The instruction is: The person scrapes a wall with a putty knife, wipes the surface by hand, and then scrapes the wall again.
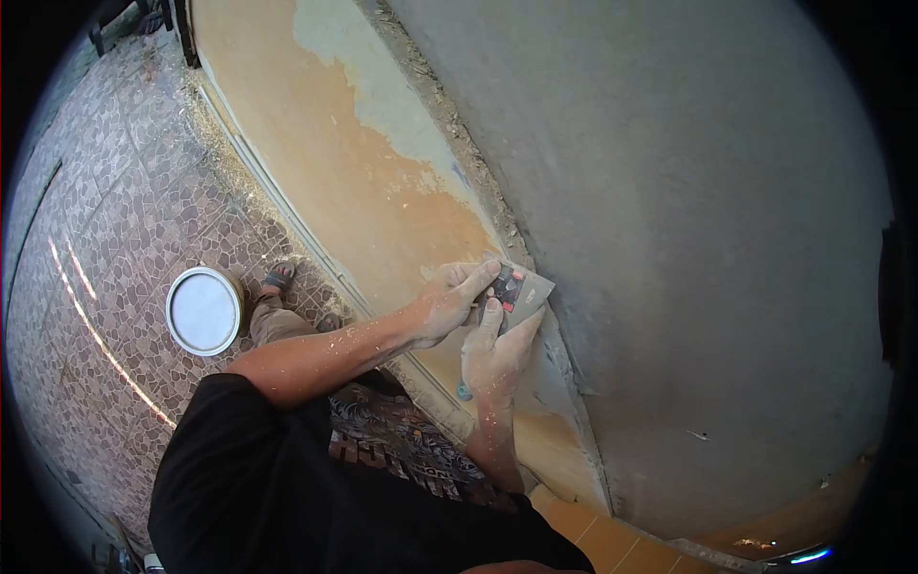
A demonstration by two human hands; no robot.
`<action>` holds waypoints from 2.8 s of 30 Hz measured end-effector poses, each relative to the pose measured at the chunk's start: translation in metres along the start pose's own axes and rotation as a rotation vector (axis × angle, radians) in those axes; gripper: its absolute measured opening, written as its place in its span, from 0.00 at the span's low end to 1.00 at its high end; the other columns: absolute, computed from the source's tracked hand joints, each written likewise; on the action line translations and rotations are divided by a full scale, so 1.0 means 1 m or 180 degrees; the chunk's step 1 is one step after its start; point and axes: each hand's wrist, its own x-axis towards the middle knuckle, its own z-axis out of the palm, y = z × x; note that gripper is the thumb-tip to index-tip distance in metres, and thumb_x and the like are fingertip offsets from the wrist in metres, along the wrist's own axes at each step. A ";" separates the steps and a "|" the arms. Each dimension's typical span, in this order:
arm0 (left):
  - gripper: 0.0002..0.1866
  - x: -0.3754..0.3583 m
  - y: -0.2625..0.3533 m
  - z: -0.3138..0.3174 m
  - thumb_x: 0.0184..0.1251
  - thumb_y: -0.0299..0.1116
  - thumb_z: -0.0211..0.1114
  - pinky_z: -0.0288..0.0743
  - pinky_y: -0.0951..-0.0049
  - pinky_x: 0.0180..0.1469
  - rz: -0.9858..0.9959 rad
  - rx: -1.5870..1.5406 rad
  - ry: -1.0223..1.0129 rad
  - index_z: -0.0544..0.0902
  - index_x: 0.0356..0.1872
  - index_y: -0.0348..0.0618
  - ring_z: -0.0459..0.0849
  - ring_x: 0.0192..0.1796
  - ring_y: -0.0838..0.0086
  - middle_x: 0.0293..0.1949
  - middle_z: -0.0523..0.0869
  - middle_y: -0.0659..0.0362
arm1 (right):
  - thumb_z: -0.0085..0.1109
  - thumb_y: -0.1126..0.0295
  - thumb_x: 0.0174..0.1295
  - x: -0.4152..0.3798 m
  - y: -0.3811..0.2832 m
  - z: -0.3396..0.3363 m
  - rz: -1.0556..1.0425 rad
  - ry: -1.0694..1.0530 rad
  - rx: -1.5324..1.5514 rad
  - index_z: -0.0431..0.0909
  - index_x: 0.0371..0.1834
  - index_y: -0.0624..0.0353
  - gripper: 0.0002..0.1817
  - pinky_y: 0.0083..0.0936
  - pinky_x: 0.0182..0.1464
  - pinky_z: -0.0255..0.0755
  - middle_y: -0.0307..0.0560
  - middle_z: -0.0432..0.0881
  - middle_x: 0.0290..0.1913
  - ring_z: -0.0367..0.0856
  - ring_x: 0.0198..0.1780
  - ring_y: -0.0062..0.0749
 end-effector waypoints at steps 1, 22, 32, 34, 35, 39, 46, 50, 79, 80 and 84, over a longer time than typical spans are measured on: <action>0.20 0.002 -0.008 -0.004 0.81 0.47 0.49 0.56 0.82 0.23 0.0101 0.0194 -0.0158 0.83 0.38 0.45 0.65 0.22 0.87 0.24 0.76 0.69 | 0.52 0.69 0.72 -0.002 0.004 -0.005 0.0243 -0.0135 0.0168 0.56 0.66 0.78 0.28 0.37 0.57 0.73 0.67 0.76 0.57 0.80 0.57 0.50; 0.20 0.004 -0.005 0.001 0.82 0.47 0.49 0.63 0.85 0.26 0.0079 0.0200 -0.0106 0.83 0.41 0.43 0.72 0.26 0.88 0.30 0.83 0.66 | 0.53 0.68 0.71 0.001 -0.001 -0.004 -0.0033 0.0150 0.0109 0.59 0.62 0.80 0.27 0.38 0.55 0.73 0.67 0.79 0.51 0.82 0.52 0.51; 0.18 0.010 -0.008 -0.010 0.82 0.45 0.48 0.74 0.82 0.37 0.0174 0.0407 -0.0365 0.81 0.47 0.42 0.79 0.35 0.86 0.35 0.85 0.64 | 0.53 0.65 0.72 0.003 0.018 0.003 -0.0137 0.0286 -0.0324 0.56 0.63 0.85 0.31 0.38 0.54 0.73 0.70 0.79 0.51 0.82 0.52 0.52; 0.18 0.005 -0.016 -0.006 0.82 0.44 0.48 0.76 0.81 0.40 0.0346 -0.0031 -0.0392 0.81 0.48 0.42 0.80 0.36 0.85 0.36 0.85 0.64 | 0.53 0.65 0.72 -0.002 0.007 -0.003 0.0283 -0.0039 0.0124 0.53 0.65 0.86 0.33 0.39 0.56 0.72 0.71 0.77 0.53 0.80 0.54 0.55; 0.18 0.003 -0.014 -0.002 0.82 0.43 0.48 0.77 0.80 0.43 0.0268 -0.0039 -0.0303 0.81 0.49 0.41 0.81 0.38 0.84 0.39 0.86 0.63 | 0.54 0.65 0.71 -0.006 0.011 -0.003 0.0284 0.0036 -0.0015 0.52 0.66 0.86 0.34 0.39 0.56 0.72 0.72 0.76 0.54 0.80 0.54 0.56; 0.18 0.009 -0.017 -0.013 0.82 0.42 0.48 0.79 0.77 0.44 0.0257 0.0335 -0.0330 0.81 0.50 0.39 0.82 0.40 0.82 0.41 0.86 0.62 | 0.53 0.65 0.72 -0.002 0.011 0.005 0.0070 0.0233 -0.0010 0.53 0.65 0.86 0.33 0.40 0.56 0.72 0.72 0.75 0.55 0.80 0.55 0.56; 0.18 0.004 -0.017 -0.007 0.82 0.43 0.49 0.73 0.83 0.35 0.0200 0.0318 -0.0407 0.81 0.50 0.42 0.79 0.34 0.87 0.36 0.85 0.65 | 0.53 0.68 0.72 -0.009 0.015 -0.001 0.0095 0.0189 0.0188 0.52 0.64 0.81 0.30 0.41 0.53 0.73 0.71 0.75 0.53 0.80 0.52 0.54; 0.18 0.006 -0.009 -0.003 0.82 0.44 0.48 0.71 0.85 0.33 0.0448 0.0300 -0.0401 0.82 0.47 0.42 0.76 0.32 0.89 0.34 0.84 0.67 | 0.52 0.69 0.72 -0.002 0.008 0.006 0.0031 0.0282 0.0099 0.51 0.64 0.80 0.29 0.40 0.52 0.73 0.69 0.75 0.53 0.81 0.50 0.53; 0.17 0.006 -0.008 -0.013 0.82 0.44 0.50 0.76 0.83 0.35 0.0297 0.0339 -0.0262 0.81 0.45 0.42 0.80 0.35 0.86 0.36 0.84 0.65 | 0.55 0.65 0.71 0.000 0.004 0.009 0.0386 0.0101 0.0163 0.46 0.67 0.90 0.39 0.39 0.60 0.70 0.73 0.76 0.56 0.78 0.58 0.57; 0.17 0.002 -0.015 -0.011 0.82 0.44 0.50 0.76 0.83 0.35 0.0241 0.0312 -0.0257 0.81 0.45 0.42 0.80 0.35 0.86 0.36 0.84 0.65 | 0.55 0.65 0.71 -0.006 0.008 0.006 0.0442 0.0099 0.0132 0.46 0.67 0.90 0.39 0.39 0.60 0.70 0.73 0.76 0.56 0.78 0.58 0.57; 0.18 0.002 -0.004 -0.009 0.82 0.44 0.49 0.79 0.81 0.39 0.0187 0.0254 -0.0386 0.81 0.45 0.41 0.81 0.36 0.84 0.36 0.85 0.64 | 0.55 0.65 0.71 -0.004 0.005 0.007 0.0446 0.0148 0.0239 0.47 0.66 0.90 0.38 0.41 0.58 0.71 0.73 0.76 0.54 0.79 0.56 0.57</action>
